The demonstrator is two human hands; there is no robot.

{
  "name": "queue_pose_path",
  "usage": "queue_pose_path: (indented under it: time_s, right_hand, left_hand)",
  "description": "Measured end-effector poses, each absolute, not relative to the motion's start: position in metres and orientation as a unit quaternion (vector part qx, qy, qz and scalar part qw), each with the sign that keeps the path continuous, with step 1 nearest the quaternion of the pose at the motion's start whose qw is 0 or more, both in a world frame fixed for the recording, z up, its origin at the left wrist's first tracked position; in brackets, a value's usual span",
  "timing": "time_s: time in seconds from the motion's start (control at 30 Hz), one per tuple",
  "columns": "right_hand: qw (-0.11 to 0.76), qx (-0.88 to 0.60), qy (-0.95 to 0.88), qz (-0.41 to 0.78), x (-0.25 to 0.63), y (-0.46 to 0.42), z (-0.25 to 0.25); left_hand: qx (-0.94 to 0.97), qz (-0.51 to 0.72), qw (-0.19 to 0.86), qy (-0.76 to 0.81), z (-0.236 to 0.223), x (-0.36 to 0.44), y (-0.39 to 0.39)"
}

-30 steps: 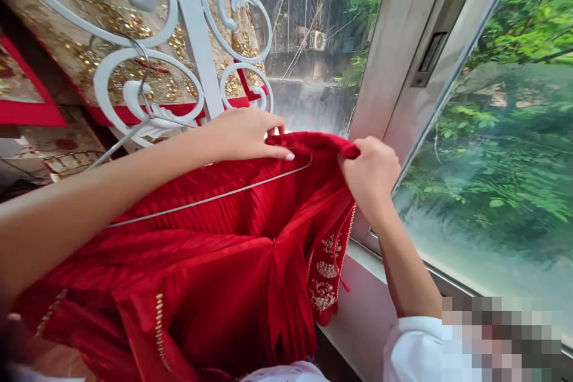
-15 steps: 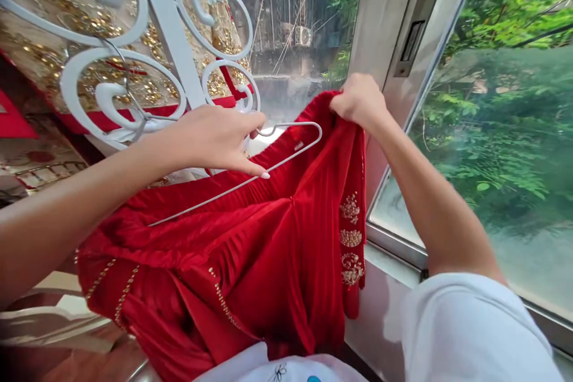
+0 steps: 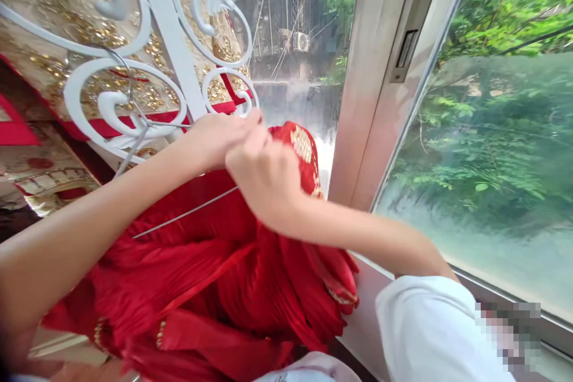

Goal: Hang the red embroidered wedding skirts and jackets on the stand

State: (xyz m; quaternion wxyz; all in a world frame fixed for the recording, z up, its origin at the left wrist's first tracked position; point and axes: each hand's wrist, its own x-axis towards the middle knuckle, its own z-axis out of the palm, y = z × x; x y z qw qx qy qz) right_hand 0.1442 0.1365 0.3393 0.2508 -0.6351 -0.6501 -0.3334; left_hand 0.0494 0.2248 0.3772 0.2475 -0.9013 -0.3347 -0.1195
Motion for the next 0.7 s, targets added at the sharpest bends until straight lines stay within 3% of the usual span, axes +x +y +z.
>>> queue_pose_path:
  time_s: [0.17, 0.37, 0.47, 0.6, 0.7]
  right_hand:
    - [0.097, -0.656, -0.703, -0.256, 0.134, 0.132, 0.247]
    - [0.127, -0.645, -0.732, -0.179, 0.154, 0.121, 0.249]
    - [0.209, -0.619, -0.749, -0.115, 0.169, 0.113, 0.262]
    - [0.443, -0.544, -0.713, -0.008, 0.208, 0.128, 0.280]
    - [0.572, -0.496, -0.652, -0.045, 0.235, 0.155, 0.294]
  left_hand:
    - [-0.897, -0.074, 0.303, -0.315, 0.367, 0.036, 0.219]
    - [-0.914, -0.101, 0.309, -0.243, 0.359, 0.038, 0.209]
    - [-0.927, -0.099, 0.258, -0.253, 0.364, 0.048, 0.211]
    - [-0.923, -0.153, 0.201, -0.289, 0.371, 0.057, 0.222]
    - [-0.922, -0.161, 0.194, -0.295, 0.372, 0.058, 0.229]
